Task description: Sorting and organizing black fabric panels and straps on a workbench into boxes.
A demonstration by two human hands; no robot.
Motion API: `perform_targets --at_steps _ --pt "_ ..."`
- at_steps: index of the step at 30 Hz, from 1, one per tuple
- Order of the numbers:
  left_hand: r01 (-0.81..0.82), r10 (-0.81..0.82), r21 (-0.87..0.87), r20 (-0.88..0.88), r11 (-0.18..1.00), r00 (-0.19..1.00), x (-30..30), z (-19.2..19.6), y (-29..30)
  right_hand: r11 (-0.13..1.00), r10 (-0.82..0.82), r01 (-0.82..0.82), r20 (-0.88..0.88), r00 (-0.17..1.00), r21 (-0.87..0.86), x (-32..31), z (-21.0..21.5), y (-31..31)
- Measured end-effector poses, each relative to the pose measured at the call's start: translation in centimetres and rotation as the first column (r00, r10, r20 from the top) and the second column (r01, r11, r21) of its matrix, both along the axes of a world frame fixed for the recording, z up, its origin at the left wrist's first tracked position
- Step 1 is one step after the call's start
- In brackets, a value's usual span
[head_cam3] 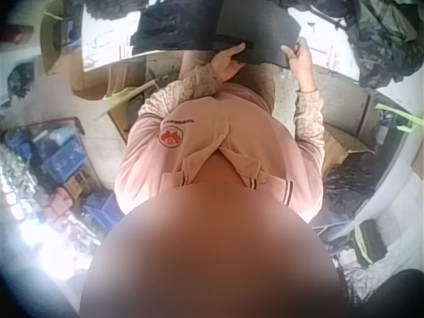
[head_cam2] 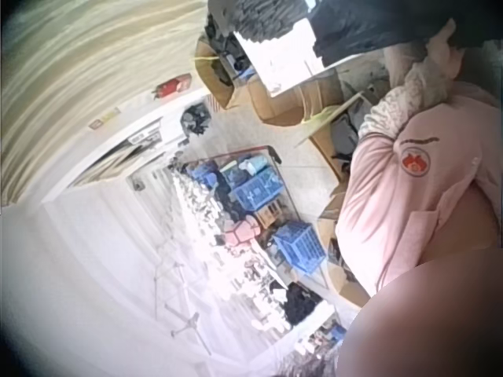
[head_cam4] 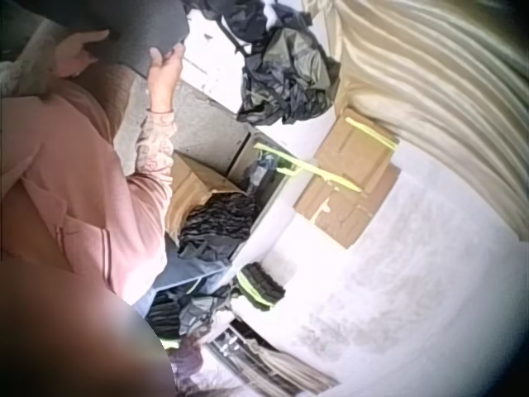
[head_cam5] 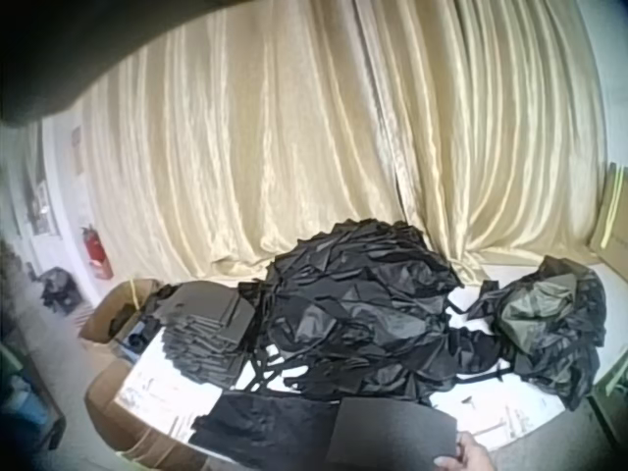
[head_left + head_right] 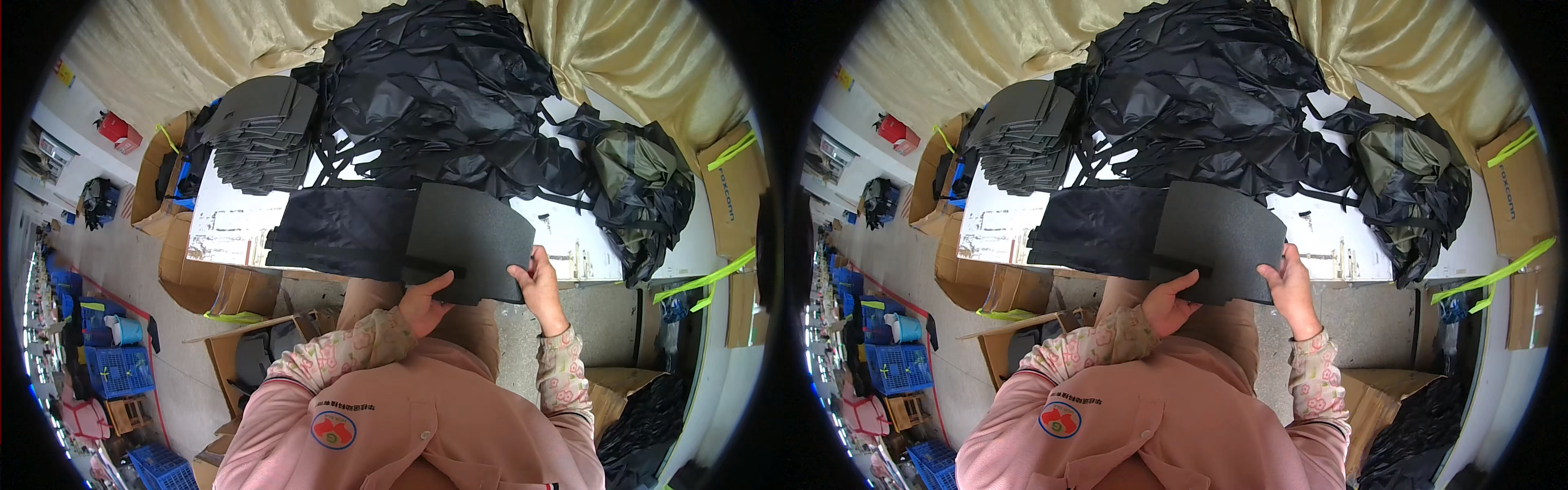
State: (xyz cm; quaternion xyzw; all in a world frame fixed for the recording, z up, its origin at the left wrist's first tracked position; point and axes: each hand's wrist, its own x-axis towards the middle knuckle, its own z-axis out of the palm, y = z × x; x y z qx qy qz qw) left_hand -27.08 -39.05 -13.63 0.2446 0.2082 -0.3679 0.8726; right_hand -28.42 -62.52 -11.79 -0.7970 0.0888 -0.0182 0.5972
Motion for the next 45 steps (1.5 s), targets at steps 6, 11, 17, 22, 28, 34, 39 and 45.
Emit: perform_targets --at_steps 6,11,17,22,28,34,39,45 --pt "-0.021 0.021 0.004 -0.01 1.0 1.0 0.1 1.0 -0.1 0.946 -0.008 0.011 0.01 1.0 -0.323 -0.1 2.1 1.2" --pt "-0.004 0.003 -0.031 -0.049 0.999 0.999 0.0 0.8 -0.1 0.98 0.002 0.017 0.096 0.995 -0.197 0.3 1.1 0.3" --pt "0.848 -0.906 0.332 0.241 0.414 0.348 -0.1 0.6 4.5 0.973 -0.036 -0.045 -0.344 0.938 -0.227 1.4 2.6 -2.8" --pt "-0.505 -0.865 0.702 0.406 0.501 -0.294 2.0 1.8 3.0 0.716 -0.018 -0.024 -0.053 0.998 -0.698 7.6 2.8 -3.4" --pt "-0.632 -0.954 0.737 0.06 0.24 -0.293 2.6 -1.2 1.9 0.725 0.398 -0.173 0.201 0.895 -0.667 21.4 0.9 2.7" --pt "-0.578 -0.949 0.769 0.117 0.273 -0.293 2.3 -1.9 2.0 0.533 0.146 0.018 0.112 0.983 -0.846 29.0 -3.6 8.2" --pt "-0.533 -0.933 0.773 0.217 0.344 -0.287 3.0 -1.8 2.2 0.279 0.176 0.11 0.163 0.971 -0.954 31.0 -4.3 7.8" --pt "-0.476 -0.888 0.75 0.377 0.459 -0.262 4.1 -1.8 3.7 0.746 0.203 0.013 0.246 0.948 -0.666 29.0 2.7 5.7"
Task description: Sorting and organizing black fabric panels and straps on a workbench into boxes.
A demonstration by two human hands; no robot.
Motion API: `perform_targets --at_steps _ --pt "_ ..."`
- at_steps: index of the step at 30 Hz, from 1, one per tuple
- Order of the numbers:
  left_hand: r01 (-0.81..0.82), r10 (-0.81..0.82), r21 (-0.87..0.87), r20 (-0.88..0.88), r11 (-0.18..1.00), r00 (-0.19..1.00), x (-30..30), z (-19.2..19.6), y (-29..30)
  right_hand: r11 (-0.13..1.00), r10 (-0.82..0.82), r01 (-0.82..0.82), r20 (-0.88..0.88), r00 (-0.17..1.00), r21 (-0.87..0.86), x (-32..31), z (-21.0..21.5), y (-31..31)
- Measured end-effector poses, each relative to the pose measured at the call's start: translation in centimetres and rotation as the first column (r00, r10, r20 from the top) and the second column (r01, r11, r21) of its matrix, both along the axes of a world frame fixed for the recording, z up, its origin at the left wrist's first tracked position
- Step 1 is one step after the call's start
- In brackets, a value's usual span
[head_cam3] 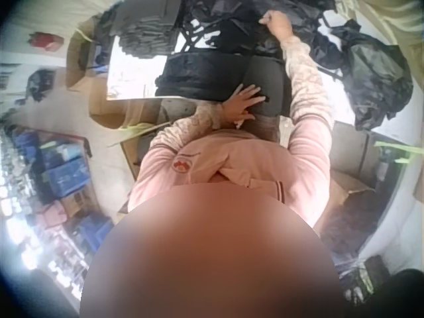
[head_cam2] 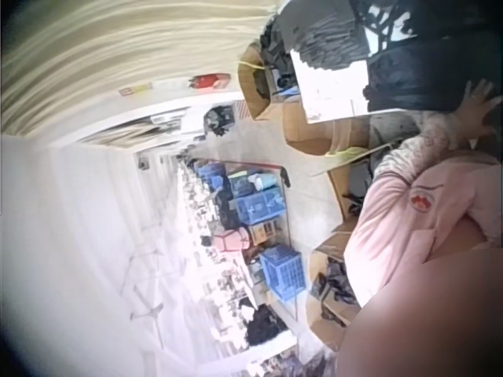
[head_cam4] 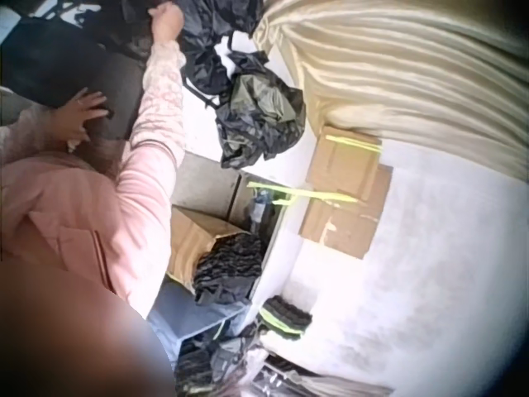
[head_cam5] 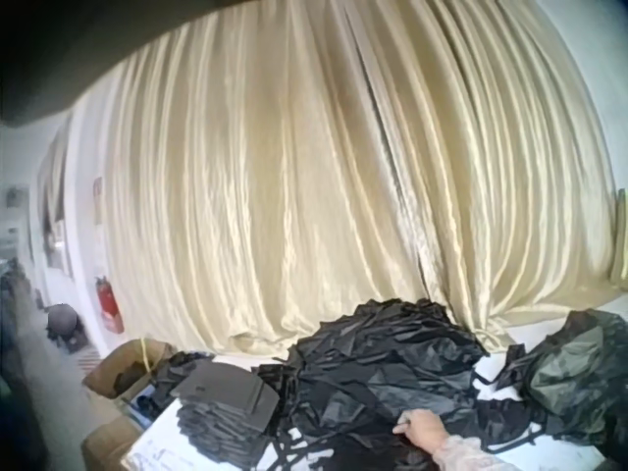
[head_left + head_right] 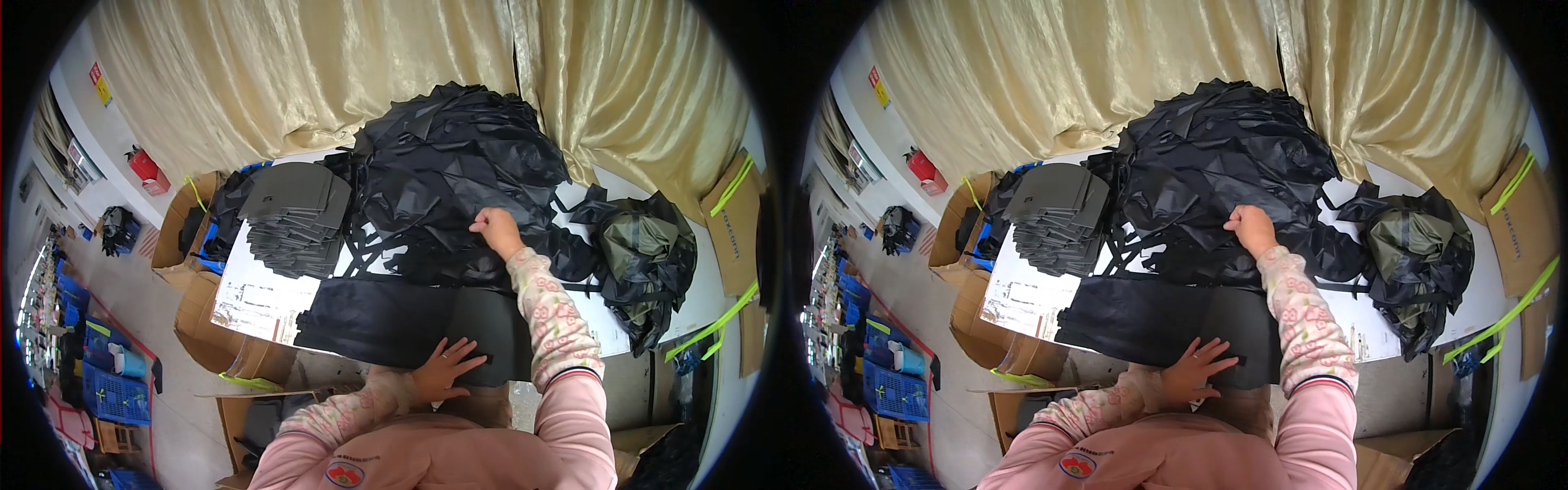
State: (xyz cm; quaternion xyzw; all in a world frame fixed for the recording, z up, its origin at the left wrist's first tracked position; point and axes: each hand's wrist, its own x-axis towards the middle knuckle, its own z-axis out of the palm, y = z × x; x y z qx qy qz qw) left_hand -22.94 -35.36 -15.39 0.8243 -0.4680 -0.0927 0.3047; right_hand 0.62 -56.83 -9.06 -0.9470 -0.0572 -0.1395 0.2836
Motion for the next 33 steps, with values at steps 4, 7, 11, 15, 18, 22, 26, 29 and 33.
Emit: perform_targets --at_steps 4,7,11,15,18,22,26,29,33 --pt "-0.086 0.068 -0.304 -0.067 0.949 0.995 2.7 2.4 1.9 0.949 0.244 -0.264 0.133 0.961 0.17 -2.3 6.8 -1.5" --pt "-0.345 0.344 -0.54 -0.107 0.768 0.933 6.8 5.9 3.0 0.924 0.357 -0.378 0.222 0.907 0.057 -5.8 14.1 -0.7" --pt "-0.507 0.464 -0.692 -0.273 0.514 0.843 11.6 10.5 3.9 0.886 0.455 -0.343 0.444 0.772 -0.313 -9.3 21.0 0.8" --pt "-0.402 0.566 -0.77 -0.065 0.495 0.822 11.2 14.8 2.9 0.795 0.528 -0.184 0.509 0.679 -0.578 -11.8 25.4 2.1" --pt "-0.331 0.683 -0.795 0.139 0.509 0.717 8.9 15.5 2.1 0.759 0.561 -0.155 0.514 0.649 -0.632 -12.5 27.2 3.3" --pt "-0.211 0.565 -0.822 0.156 0.529 0.81 6.3 14.6 1.1 0.741 0.633 -0.094 0.645 0.429 -0.664 -13.2 29.6 5.4" --pt "-0.307 0.589 -0.767 0.112 0.564 0.801 7.4 14.1 0.9 0.841 0.517 -0.334 0.448 0.73 -0.426 -14.3 30.9 8.2" --pt "-0.446 0.627 -0.748 -0.052 0.492 0.777 8.3 13.3 1.2 0.867 0.497 -0.428 0.364 0.788 -0.256 -14.1 30.5 9.1" --pt "-0.541 0.575 -0.692 -0.219 0.478 0.788 9.6 9.6 3.4 0.727 0.625 -0.575 0.016 0.78 -0.375 -10.5 23.8 8.0"
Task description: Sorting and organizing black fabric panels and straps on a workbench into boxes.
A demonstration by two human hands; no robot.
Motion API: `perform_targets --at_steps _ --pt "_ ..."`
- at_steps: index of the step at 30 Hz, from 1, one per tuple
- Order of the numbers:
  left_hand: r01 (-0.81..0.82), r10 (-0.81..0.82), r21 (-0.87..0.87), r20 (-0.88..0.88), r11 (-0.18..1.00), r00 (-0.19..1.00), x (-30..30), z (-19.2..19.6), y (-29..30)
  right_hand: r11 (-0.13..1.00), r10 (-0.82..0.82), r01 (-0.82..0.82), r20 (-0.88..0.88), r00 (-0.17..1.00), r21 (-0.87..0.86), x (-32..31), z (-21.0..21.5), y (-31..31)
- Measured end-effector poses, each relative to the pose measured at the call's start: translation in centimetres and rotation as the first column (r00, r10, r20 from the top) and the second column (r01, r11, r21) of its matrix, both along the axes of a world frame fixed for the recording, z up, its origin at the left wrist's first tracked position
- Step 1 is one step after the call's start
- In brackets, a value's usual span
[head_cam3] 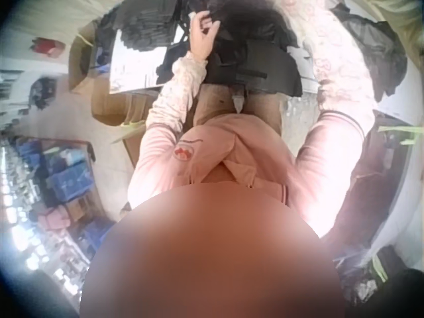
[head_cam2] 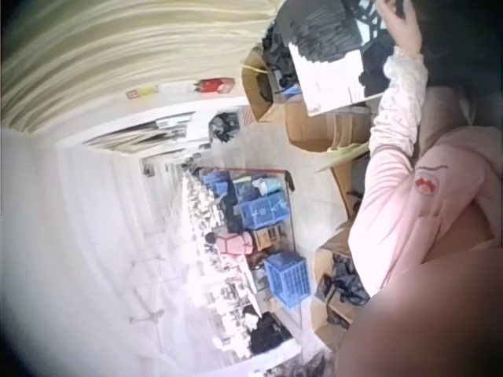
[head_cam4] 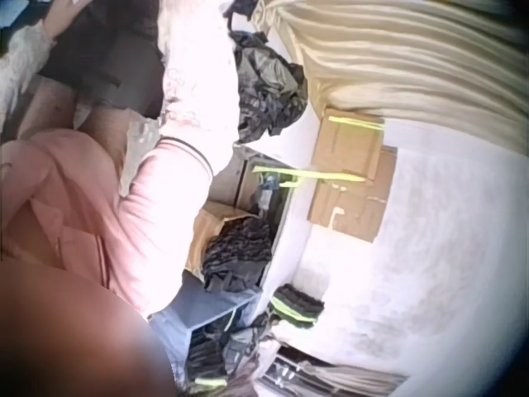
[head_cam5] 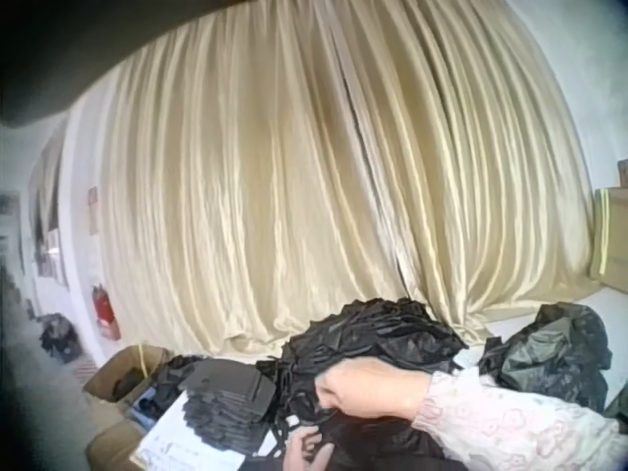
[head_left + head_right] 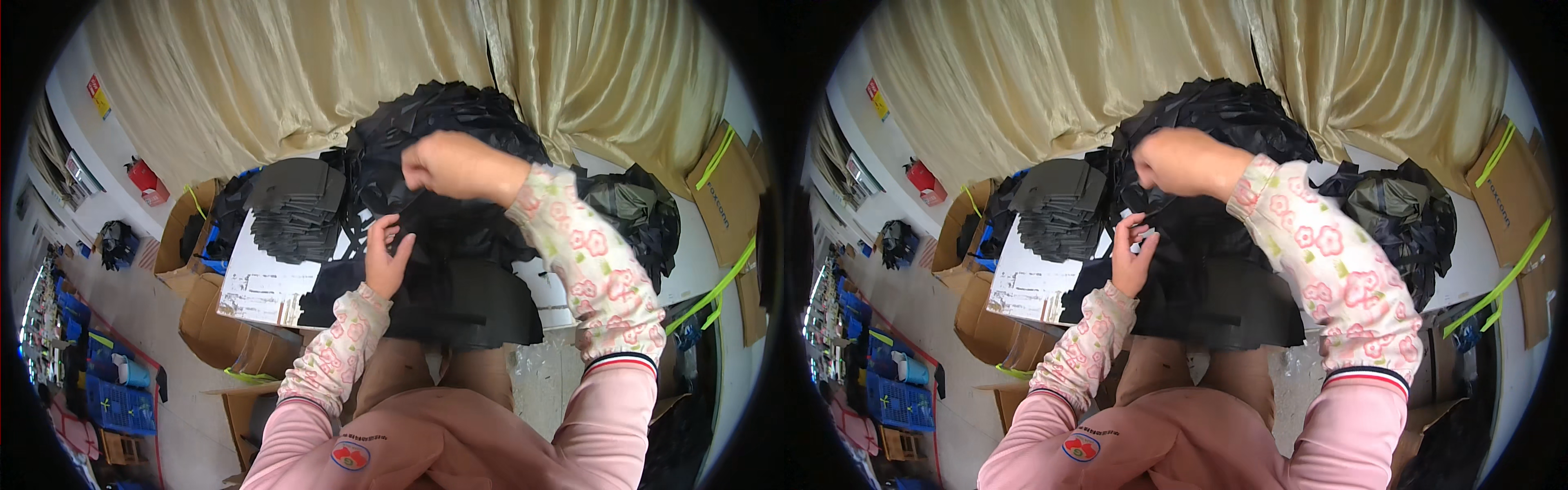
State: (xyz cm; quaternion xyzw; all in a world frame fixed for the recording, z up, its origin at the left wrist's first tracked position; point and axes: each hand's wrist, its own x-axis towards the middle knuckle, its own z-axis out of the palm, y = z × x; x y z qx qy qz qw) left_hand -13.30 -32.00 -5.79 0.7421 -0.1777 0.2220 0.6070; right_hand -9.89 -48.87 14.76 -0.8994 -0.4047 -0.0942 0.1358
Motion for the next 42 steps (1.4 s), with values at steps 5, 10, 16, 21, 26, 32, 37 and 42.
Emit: perform_targets --at_steps 5,10,16,21,26,32,37,42 --pt "-0.035 -0.001 -0.24 -0.148 0.97 0.989 -0.1 -5.4 3.5 0.925 -0.337 0.239 -0.347 0.875 -0.297 3.3 -12.8 -1.1" --pt "0.072 -0.174 -0.304 -0.322 0.95 0.931 -2.5 -7.8 3.3 0.947 -0.239 0.31 -0.467 0.851 0.08 8.7 -24.3 -0.8" --pt "0.16 -0.221 -0.185 -0.376 0.97 0.9 -5.6 -9.0 4.0 0.961 -0.045 -0.002 -0.165 0.985 -0.276 8.1 -26.1 3.3" --pt "0.221 -0.294 -0.219 -0.402 0.95 0.867 -5.5 -7.4 4.1 0.941 0.033 -0.118 -0.259 0.965 -0.319 8.6 -17.5 3.7" --pt "0.144 -0.15 -0.044 -0.205 0.989 0.967 -2.7 -2.9 2.2 0.998 0.038 -0.053 -0.429 0.902 -0.025 6.5 -4.3 3.3" --pt "0.158 -0.163 -0.102 -0.041 0.982 0.986 0.6 1.8 2.1 0.755 0.316 0.224 -0.641 0.699 0.616 0.5 5.3 5.5" --pt "0.005 0.003 -0.094 0.087 0.996 0.996 1.0 3.7 0.7 0.447 0.536 0.225 -0.461 0.707 0.866 -2.0 7.3 9.1" --pt "-0.264 0.291 -0.222 0.098 0.939 0.952 -0.3 5.7 0.3 0.343 0.557 0.129 -0.312 0.77 0.93 -3.1 7.6 11.9"
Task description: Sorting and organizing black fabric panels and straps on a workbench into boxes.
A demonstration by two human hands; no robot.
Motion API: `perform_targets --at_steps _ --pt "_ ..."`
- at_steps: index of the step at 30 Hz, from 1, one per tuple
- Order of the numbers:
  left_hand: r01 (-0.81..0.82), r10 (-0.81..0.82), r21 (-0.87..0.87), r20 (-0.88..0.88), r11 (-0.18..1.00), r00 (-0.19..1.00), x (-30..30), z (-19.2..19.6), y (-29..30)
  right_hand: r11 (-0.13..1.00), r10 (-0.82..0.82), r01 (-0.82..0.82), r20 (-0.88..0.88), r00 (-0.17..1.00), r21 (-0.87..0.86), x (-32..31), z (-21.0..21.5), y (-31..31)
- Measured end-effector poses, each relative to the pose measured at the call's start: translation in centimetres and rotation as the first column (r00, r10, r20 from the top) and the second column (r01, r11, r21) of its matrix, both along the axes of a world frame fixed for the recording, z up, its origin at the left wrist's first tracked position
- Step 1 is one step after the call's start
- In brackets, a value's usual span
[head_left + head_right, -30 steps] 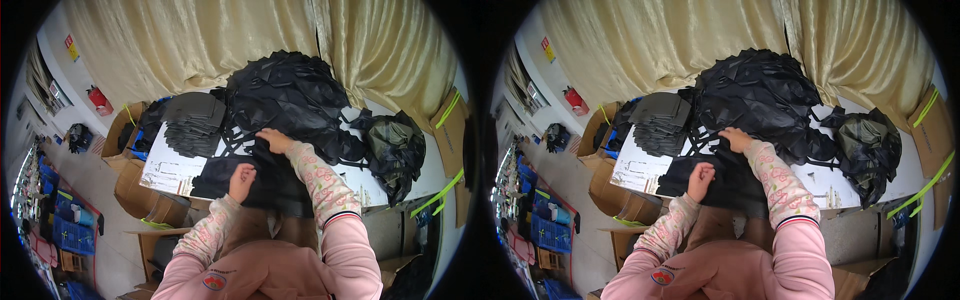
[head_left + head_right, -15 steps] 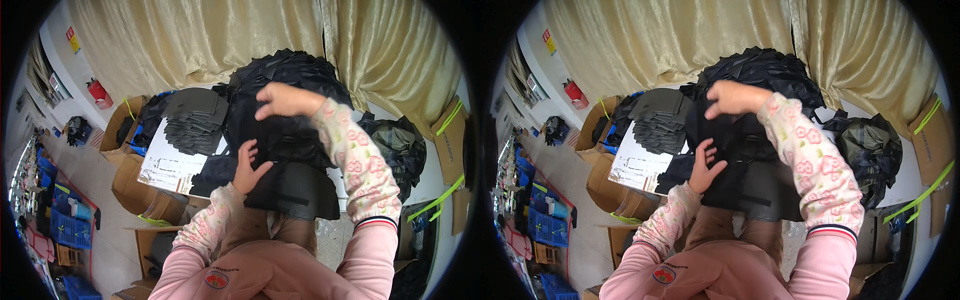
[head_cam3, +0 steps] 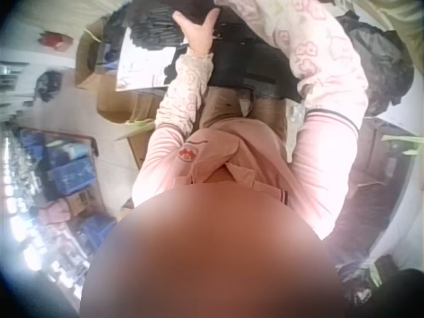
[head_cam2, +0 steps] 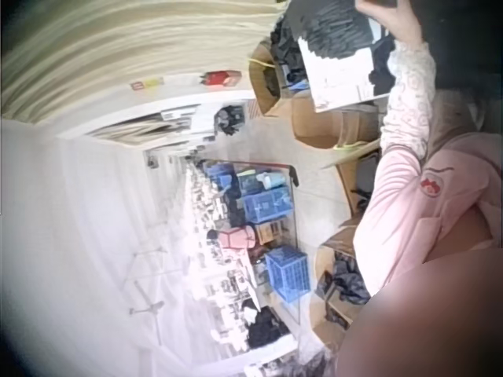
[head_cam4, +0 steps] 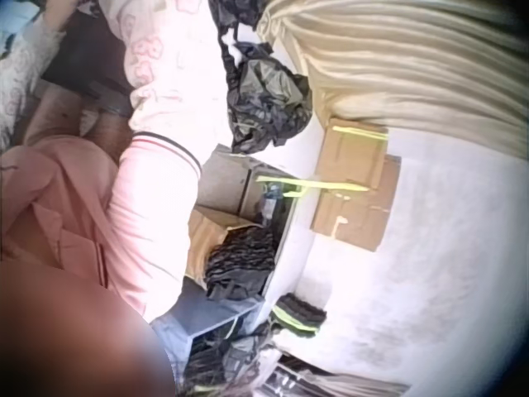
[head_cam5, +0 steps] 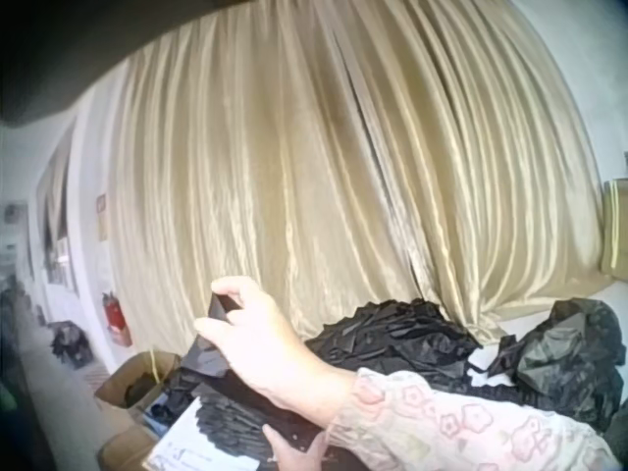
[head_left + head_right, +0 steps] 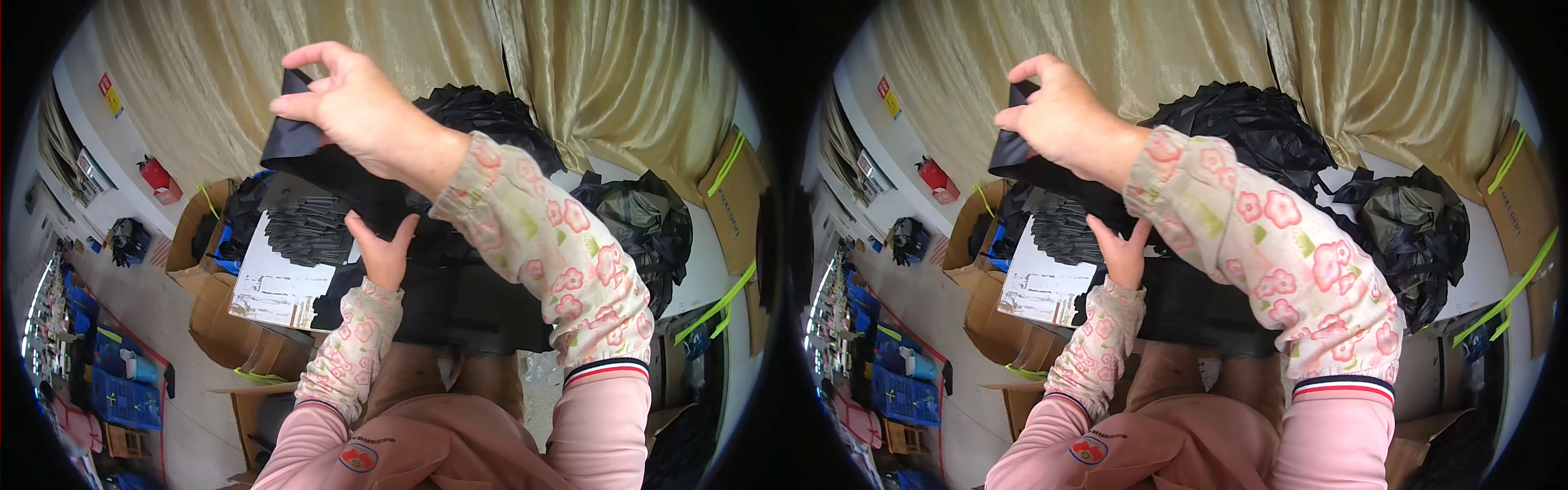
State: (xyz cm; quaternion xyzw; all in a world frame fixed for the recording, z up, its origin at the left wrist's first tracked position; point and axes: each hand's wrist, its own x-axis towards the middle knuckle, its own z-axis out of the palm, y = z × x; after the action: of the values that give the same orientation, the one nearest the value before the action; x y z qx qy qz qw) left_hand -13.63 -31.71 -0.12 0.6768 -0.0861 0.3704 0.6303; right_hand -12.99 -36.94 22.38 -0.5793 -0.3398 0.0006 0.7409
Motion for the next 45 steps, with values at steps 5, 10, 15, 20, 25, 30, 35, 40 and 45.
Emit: perform_targets --at_steps 5,10,15,20,25,30,35,40,45 --pt "-0.016 0.026 -0.076 0.129 0.997 0.991 0.5 0.3 2.4 0.988 -0.15 0.138 0.211 0.966 0.074 0.5 -0.1 1.5" --pt "-0.312 0.279 0.099 0.256 0.945 0.926 0.0 3.3 4.0 0.957 -0.283 0.291 0.282 0.917 0.016 0.7 -1.3 2.4" --pt "-0.354 0.323 0.088 0.25 0.931 0.913 0.9 3.2 6.1 0.97 -0.243 0.238 0.168 0.955 0.049 1.7 -2.1 2.1" --pt "-0.299 0.273 0.161 0.169 0.94 0.947 0.7 -0.6 10.0 0.952 -0.282 0.266 0.098 0.954 0.152 3.0 -1.7 -2.0" --pt "-0.307 0.299 0.299 0.074 0.903 0.951 0.4 -3.5 15.5 0.947 -0.271 0.279 -0.069 0.96 0.159 1.5 -3.1 -10.0" --pt "-0.225 0.217 0.556 0.081 0.8 0.973 -1.1 -4.3 19.9 0.908 -0.418 0.38 -0.323 0.849 -0.176 -3.3 -9.1 -19.1" --pt "0.054 0.008 0.779 -0.076 0.625 0.997 -3.8 -5.5 18.2 0.857 -0.482 0.311 -0.424 0.767 -0.411 -8.9 -22.3 -27.6" --pt "0.266 -0.078 0.86 -0.259 0.435 0.963 -5.1 -12.7 16.2 0.685 -0.663 0.282 -0.414 0.623 -0.672 -14.3 -32.4 -29.1" --pt "0.394 -0.151 0.85 -0.364 0.351 0.919 -5.5 -15.2 14.1 0.607 -0.727 0.371 -0.302 0.617 -0.703 -16.3 -37.0 -31.2"
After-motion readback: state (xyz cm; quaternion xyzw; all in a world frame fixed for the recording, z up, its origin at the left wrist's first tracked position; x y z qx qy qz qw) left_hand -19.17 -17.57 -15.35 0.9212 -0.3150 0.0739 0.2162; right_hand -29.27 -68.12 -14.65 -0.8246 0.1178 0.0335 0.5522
